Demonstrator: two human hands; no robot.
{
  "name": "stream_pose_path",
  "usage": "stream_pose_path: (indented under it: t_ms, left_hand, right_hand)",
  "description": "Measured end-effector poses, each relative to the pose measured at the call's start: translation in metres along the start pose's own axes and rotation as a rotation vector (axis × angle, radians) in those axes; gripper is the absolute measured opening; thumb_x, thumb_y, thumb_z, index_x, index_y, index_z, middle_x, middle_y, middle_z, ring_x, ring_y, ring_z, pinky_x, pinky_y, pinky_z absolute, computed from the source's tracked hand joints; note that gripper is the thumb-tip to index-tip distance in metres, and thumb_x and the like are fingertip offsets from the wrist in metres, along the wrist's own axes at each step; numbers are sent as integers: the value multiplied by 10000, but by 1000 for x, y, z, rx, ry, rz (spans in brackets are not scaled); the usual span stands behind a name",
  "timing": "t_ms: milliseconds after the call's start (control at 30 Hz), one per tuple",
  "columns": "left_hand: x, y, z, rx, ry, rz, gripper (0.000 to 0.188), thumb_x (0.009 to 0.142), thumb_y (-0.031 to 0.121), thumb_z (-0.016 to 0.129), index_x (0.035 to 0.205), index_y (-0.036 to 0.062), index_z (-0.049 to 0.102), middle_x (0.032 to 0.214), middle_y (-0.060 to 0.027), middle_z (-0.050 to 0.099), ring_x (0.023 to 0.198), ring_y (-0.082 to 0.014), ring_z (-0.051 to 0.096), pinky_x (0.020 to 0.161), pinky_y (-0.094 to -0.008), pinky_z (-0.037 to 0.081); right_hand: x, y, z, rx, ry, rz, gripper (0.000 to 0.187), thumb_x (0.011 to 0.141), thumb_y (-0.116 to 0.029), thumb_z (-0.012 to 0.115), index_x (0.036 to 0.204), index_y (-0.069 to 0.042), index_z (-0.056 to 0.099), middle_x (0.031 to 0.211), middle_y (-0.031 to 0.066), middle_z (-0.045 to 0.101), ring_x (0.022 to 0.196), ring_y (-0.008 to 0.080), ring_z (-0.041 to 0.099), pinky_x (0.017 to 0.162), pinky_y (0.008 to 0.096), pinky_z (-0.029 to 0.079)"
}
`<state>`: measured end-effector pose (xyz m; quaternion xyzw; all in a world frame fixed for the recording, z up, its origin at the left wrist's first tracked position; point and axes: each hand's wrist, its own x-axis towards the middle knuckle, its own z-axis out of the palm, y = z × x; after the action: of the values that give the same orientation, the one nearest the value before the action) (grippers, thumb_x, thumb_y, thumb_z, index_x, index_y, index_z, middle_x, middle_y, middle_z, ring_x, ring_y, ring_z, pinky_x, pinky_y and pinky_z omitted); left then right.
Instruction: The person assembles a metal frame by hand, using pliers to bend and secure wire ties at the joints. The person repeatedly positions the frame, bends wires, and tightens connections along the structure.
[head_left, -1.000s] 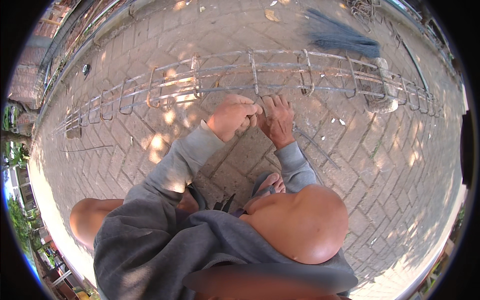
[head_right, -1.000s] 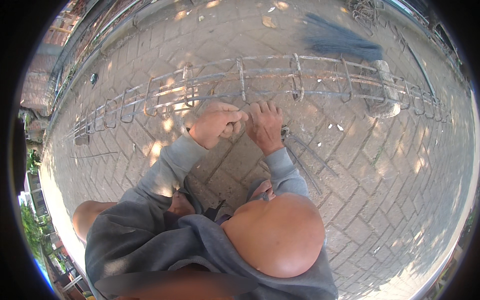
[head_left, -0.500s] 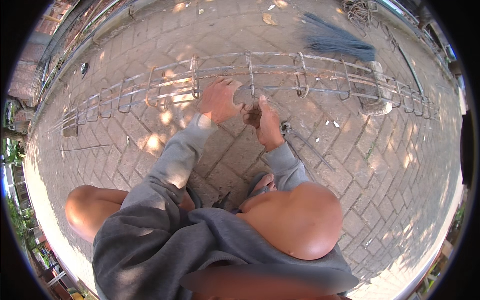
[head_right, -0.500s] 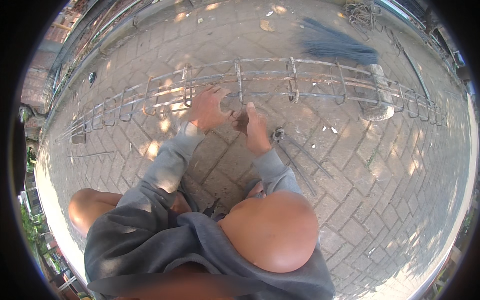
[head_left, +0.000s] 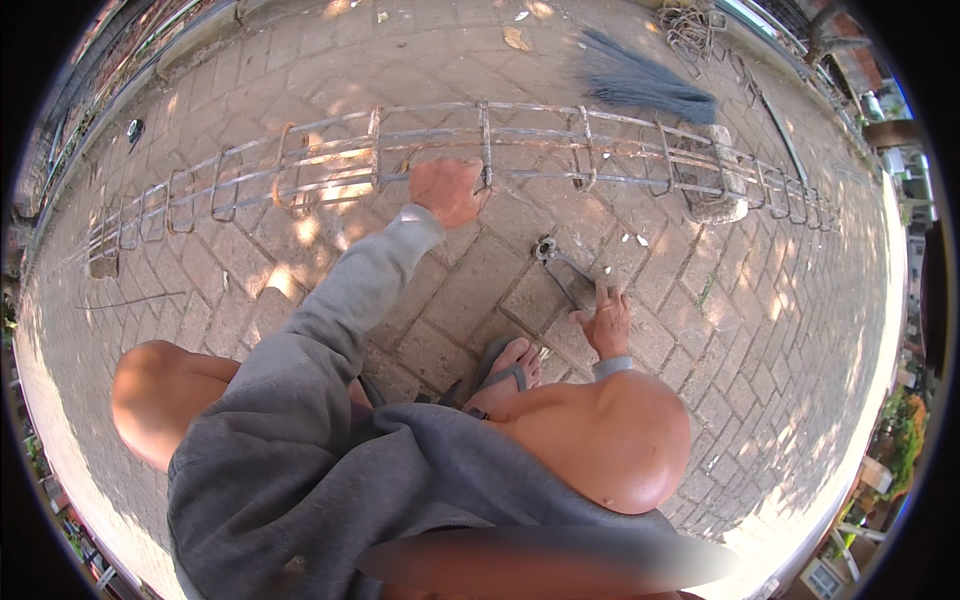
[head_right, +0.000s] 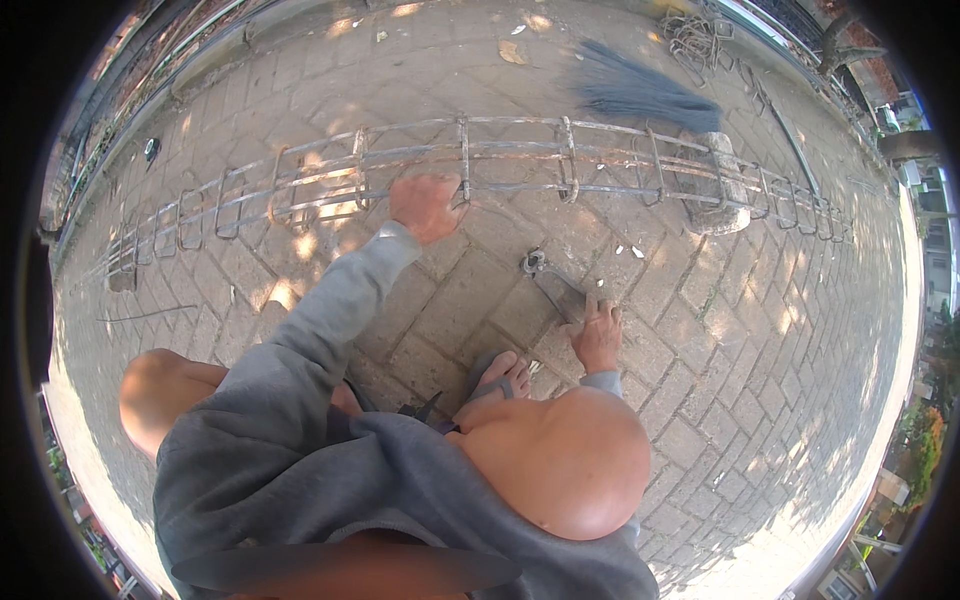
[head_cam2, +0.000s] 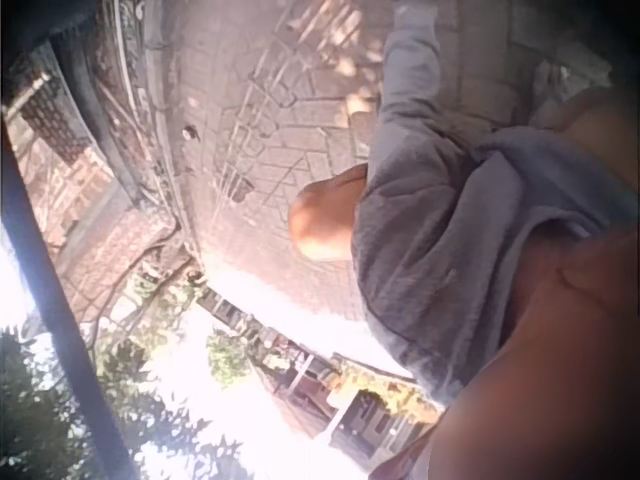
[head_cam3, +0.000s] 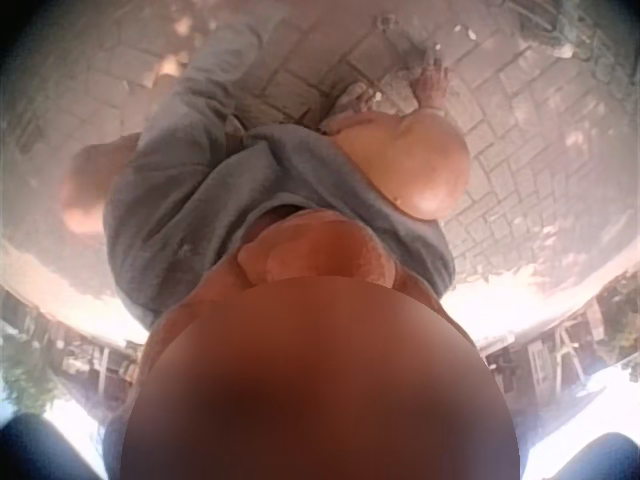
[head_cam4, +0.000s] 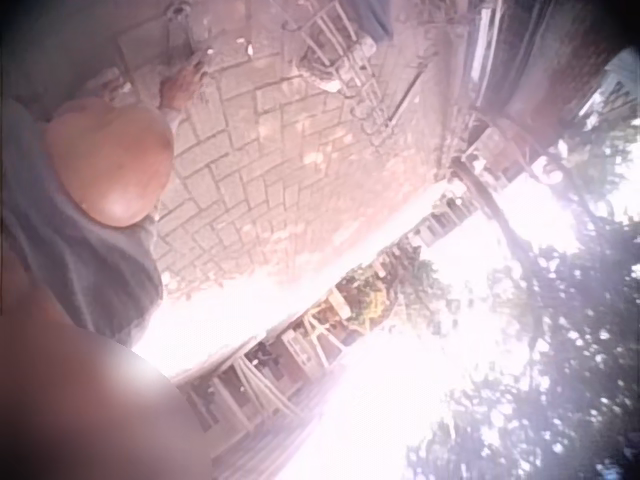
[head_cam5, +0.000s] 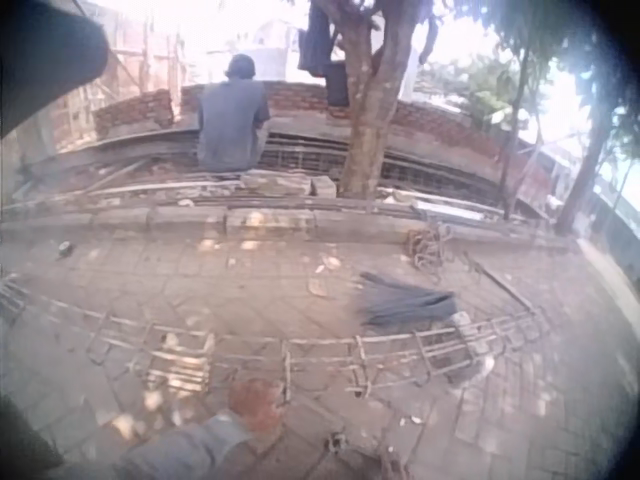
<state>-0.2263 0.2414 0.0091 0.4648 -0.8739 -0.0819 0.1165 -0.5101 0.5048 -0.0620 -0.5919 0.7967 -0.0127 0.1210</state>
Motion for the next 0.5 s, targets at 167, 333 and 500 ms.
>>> stream_pose_path:
  t_ms: [167,333,500]
  left_hand:
    - [-3,-5,2,-16,48,28,435,837,526,764,920,106,686,829,-91,729,813,-305,729,679,-462,554]
    - [-6,-10,8,-70,106,67,388,829,462,786,924,105,669,862,-83,735,829,-295,727,687,-457,552]
    - [-12,-7,14,-133,70,64,347,838,425,770,924,106,664,868,-93,735,828,-305,725,684,-469,549]
  right_hand:
    - [-13,11,10,64,73,-96,558,797,-320,856,1210,7,672,1037,224,692,937,417,672,854,490,556]
    - [-49,-4,-10,974,-366,622,349,953,-357,690,1005,-12,683,852,97,651,760,194,660,570,335,534]
    - [-86,-30,-47,1012,-612,291,325,1016,-320,608,1049,-10,700,799,82,673,695,168,653,546,317,492]
